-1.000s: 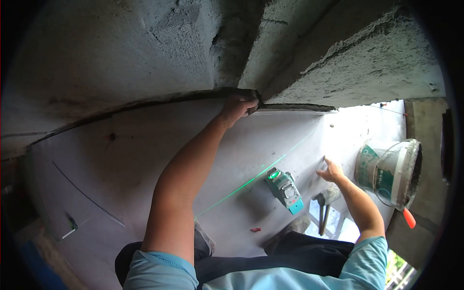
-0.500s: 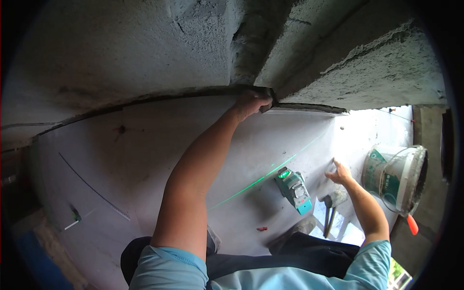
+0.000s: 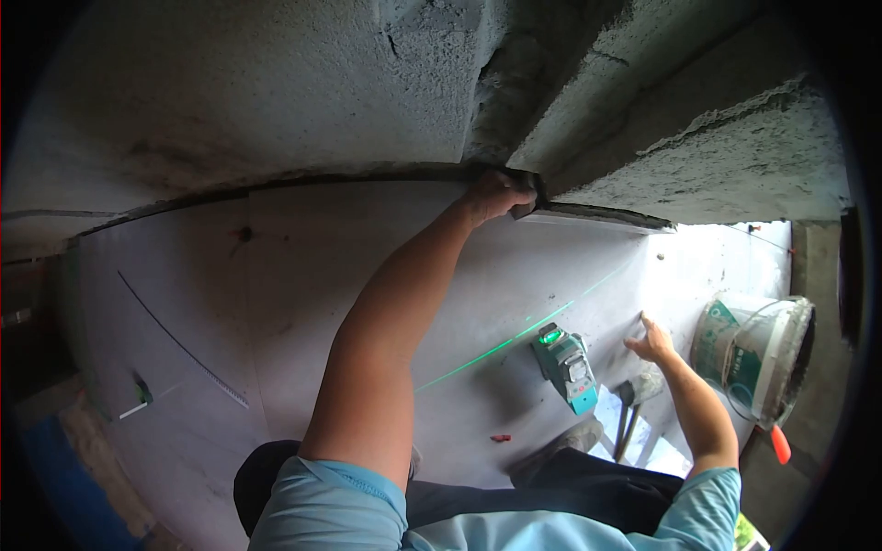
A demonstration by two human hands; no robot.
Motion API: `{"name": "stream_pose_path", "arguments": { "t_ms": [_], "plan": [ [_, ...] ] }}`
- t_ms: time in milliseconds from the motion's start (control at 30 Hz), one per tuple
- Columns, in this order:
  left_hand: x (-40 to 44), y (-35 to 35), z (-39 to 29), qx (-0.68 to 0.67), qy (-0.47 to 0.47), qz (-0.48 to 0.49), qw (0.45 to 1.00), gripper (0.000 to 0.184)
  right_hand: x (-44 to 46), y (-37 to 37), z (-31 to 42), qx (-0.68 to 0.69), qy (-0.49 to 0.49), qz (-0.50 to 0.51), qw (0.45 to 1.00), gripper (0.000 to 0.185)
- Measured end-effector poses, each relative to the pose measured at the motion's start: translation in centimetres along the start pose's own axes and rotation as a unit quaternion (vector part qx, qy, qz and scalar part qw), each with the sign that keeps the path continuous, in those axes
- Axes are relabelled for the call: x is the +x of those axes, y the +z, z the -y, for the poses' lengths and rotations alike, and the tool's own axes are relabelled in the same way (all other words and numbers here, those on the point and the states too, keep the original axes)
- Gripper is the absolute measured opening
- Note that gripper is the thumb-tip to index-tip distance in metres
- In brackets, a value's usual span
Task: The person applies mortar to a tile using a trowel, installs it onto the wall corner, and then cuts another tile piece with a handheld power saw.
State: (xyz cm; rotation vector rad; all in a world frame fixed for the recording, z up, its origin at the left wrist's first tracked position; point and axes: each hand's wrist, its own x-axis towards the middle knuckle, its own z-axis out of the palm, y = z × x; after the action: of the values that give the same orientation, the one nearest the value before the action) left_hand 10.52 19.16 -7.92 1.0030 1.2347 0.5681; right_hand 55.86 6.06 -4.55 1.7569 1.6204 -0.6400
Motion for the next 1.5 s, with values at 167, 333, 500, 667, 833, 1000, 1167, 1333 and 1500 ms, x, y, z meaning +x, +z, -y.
{"name": "stream_pose_path", "arguments": {
  "t_ms": [167,333,500,667,833,1000,1167,1333,1500],
  "plan": [
    [-0.2,0.0,-0.1,-0.005,0.003,-0.003,1.0,0.043,-0.4,-0.4,0.3,0.009,0.001,0.003,1.0,0.095],
    [-0.2,-0.1,-0.3,-0.001,0.019,-0.002,1.0,0.041,-0.5,-0.6,0.6,0.027,0.015,0.004,1.0,0.093],
    [0.2,-0.1,-0.3,0.021,0.036,-0.005,0.999,0.04,-0.9,-1.2,1.2,0.042,0.023,0.011,0.999,0.092],
    [0.6,-0.4,-0.7,0.067,0.036,-0.006,0.997,0.042,0.1,0.2,-0.1,-0.013,-0.007,-0.01,1.0,0.096],
    [0.1,-0.5,-1.0,0.086,0.05,-0.001,0.995,0.044,-0.5,-0.1,0.6,-0.025,-0.01,0.001,1.0,0.097],
    [-1.4,-2.7,-0.2,-0.085,-0.057,-0.086,0.991,0.044,0.0,0.1,0.1,-0.042,-0.02,0.0,0.999,0.1],
    [-1.3,-4.6,4.9,0.044,0.016,-0.135,0.99,0.035,-0.2,0.4,0.3,-0.036,-0.01,0.001,0.999,0.1],
    [-0.8,-0.5,6.7,0.158,0.171,-0.201,0.952,0.036,0.0,0.4,0.3,-0.038,-0.003,0.013,0.999,0.102],
    [-0.4,1.2,4.5,0.147,0.191,-0.136,0.961,0.041,1.2,1.8,-0.9,-0.004,0.019,0.013,1.0,0.104]
  ]
}}
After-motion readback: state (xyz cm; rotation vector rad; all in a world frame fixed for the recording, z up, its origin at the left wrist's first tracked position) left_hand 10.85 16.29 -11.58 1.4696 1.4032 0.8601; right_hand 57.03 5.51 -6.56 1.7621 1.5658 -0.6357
